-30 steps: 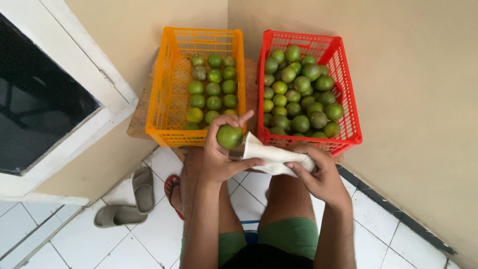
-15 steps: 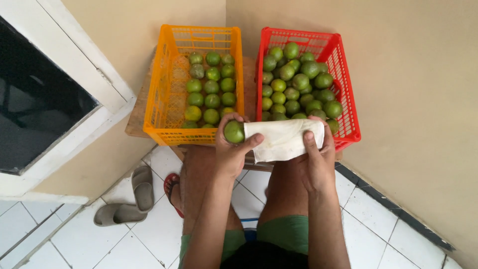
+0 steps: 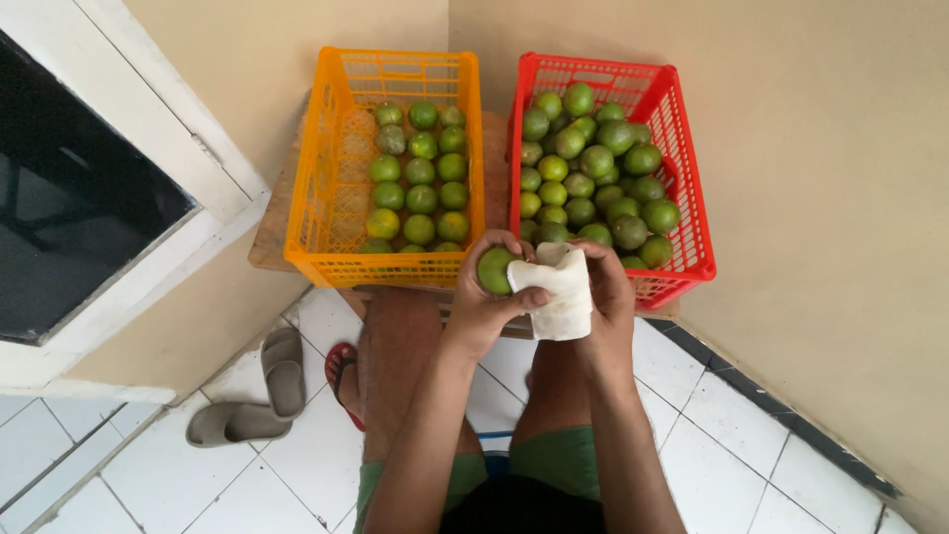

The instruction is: The person sits and wipes green limes with a white cloth, picking them from a red basket and placing them into a yellow basket. The person handles the limes one at a time, rotating them while wiping the surface.

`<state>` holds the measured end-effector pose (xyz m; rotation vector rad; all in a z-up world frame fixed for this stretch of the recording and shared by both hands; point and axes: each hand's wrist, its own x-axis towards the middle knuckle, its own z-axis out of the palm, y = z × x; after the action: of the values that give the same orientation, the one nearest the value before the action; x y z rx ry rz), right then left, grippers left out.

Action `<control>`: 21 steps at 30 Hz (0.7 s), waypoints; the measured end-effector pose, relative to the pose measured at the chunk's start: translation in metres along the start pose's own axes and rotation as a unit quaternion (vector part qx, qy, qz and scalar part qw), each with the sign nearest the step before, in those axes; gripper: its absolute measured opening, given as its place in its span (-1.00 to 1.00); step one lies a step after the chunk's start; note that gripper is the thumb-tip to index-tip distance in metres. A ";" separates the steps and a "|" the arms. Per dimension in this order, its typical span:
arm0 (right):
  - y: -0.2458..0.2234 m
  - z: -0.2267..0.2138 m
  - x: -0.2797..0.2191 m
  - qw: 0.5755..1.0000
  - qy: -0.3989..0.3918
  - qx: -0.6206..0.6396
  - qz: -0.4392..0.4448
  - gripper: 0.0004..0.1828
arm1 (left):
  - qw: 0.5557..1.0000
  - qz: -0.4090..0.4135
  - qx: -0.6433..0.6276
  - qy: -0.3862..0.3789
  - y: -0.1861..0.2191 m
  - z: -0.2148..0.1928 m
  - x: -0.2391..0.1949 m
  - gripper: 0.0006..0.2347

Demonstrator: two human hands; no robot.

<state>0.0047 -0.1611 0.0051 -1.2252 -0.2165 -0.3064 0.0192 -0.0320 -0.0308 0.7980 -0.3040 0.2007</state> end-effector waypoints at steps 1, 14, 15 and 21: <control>0.010 -0.005 -0.002 1.000 -0.001 0.000 -0.001 -0.68 | 1.000 0.001 0.000 0.000 0.000 -0.001 0.001 -0.46; 0.032 -0.011 -0.011 0.992 0.000 -0.099 -0.072 -0.51 | 0.991 0.012 0.117 0.068 0.003 0.009 -0.001 -0.54; 0.036 -0.014 -0.009 0.992 0.017 -0.093 -0.086 -0.55 | 0.991 0.016 0.127 0.043 0.001 0.005 -0.001 -0.53; 0.021 -0.030 0.010 0.921 0.123 -0.253 -0.269 -0.54 | 0.978 0.000 0.182 -0.107 0.017 0.004 -0.007 -0.55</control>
<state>0.0214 -0.1845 -0.0201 -1.6086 -0.2640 -1.0416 0.0072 -0.0235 -0.0192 1.1850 -0.4780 0.1735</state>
